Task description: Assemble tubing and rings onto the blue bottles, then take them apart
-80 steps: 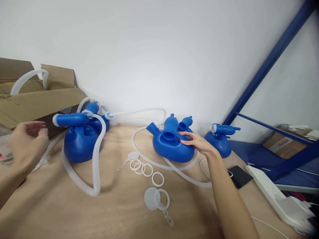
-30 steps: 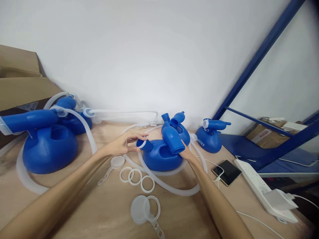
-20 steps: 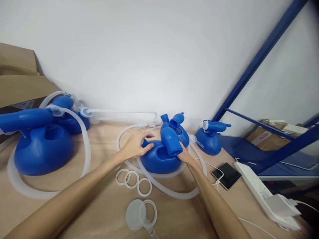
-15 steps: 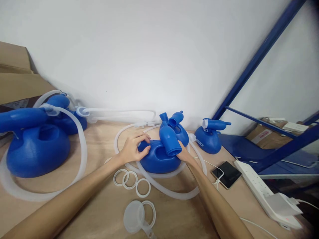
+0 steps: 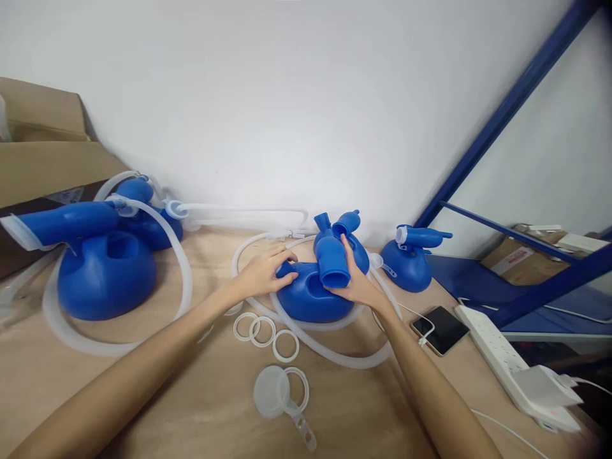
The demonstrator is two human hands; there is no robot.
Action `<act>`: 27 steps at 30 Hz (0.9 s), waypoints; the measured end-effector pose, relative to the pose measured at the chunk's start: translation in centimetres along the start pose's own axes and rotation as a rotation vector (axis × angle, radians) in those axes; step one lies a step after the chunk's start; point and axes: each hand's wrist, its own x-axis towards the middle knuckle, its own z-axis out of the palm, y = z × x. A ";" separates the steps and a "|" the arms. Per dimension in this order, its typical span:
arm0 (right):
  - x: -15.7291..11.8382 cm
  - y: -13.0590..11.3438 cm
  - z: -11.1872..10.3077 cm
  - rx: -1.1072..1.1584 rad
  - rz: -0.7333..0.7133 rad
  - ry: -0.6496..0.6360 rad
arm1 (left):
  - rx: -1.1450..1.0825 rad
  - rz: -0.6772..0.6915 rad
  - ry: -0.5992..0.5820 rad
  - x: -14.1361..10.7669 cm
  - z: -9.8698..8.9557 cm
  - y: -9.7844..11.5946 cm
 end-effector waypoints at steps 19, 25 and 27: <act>0.9 -1.8 1.1 0.041 -0.043 0.393 | 0.386 -0.018 -0.150 -0.5 -4.5 2.5; 0.5 -3.4 -1.2 0.094 0.089 0.297 | 0.131 -0.103 -0.785 -4.2 -3.8 5.2; 0.4 -3.8 -1.6 0.110 0.091 0.288 | 0.160 -0.114 -0.867 -4.7 -1.7 4.8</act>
